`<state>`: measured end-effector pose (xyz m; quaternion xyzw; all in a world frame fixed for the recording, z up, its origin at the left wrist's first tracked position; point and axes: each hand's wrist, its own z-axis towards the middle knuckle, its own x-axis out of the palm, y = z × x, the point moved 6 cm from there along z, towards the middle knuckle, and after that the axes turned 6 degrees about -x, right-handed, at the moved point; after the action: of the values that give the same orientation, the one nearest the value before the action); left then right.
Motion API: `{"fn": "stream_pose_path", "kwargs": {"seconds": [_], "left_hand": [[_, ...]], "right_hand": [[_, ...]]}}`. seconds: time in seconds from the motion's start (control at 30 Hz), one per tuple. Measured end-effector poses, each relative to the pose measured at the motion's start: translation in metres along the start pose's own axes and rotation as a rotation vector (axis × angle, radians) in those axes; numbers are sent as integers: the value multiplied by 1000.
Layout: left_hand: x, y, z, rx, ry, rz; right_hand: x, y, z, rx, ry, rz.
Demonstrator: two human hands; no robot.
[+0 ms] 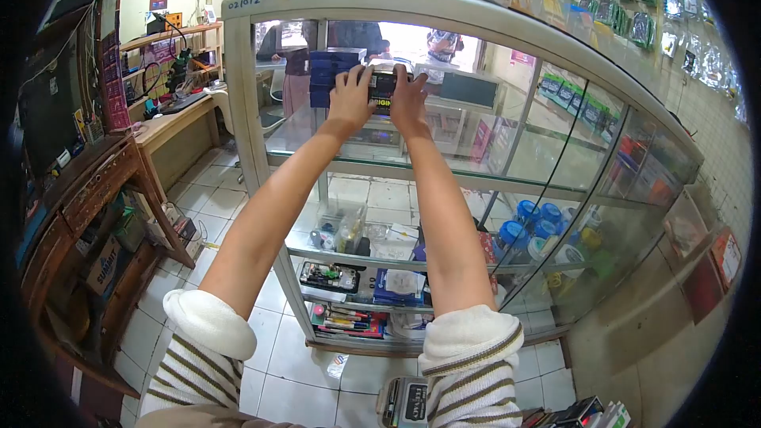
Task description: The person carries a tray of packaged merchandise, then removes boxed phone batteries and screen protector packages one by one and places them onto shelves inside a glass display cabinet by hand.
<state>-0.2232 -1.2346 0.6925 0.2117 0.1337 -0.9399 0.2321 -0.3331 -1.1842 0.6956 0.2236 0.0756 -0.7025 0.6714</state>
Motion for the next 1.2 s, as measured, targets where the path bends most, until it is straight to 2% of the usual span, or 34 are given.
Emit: {"fn": "stream_pose_path", "kwargs": {"seconds": [0.1,0.23,0.27,0.47,0.53,0.63,0.8,0.9,0.97,1.03,1.07,1.1,1.2], "left_hand": [[5,7,6,-16,27,81],[5,5,8,-30,37,0],[3,5,9,-34,36,-34],[4,9,9,-19,18,-102],[5,11,9,-72,33,-250],[5,10,7,-100,80,-242],[2,9,12,-114,137,-220],[-2,10,6,-106,172,-176],[-5,8,-1,-97,178,-165],[-28,-2,-6,18,-104,-187],[-44,-13,-14,18,-154,-232],[-57,-23,-25,16,-138,-245],[-99,-64,-88,86,-85,-464]], "right_hand": [[18,-14,6,12,26,89],[20,-19,6,1,77,138],[13,-10,4,-118,39,145],[14,-5,4,-60,96,226],[14,-5,4,-29,122,235],[13,-4,3,4,156,247],[18,-4,4,-161,195,208],[18,-6,0,-55,263,193],[11,-2,-8,-110,314,196],[-24,13,-18,-32,174,173],[-50,30,-29,-124,100,273],[-79,47,-48,-209,28,374],[-154,86,-132,-179,14,223]]}}
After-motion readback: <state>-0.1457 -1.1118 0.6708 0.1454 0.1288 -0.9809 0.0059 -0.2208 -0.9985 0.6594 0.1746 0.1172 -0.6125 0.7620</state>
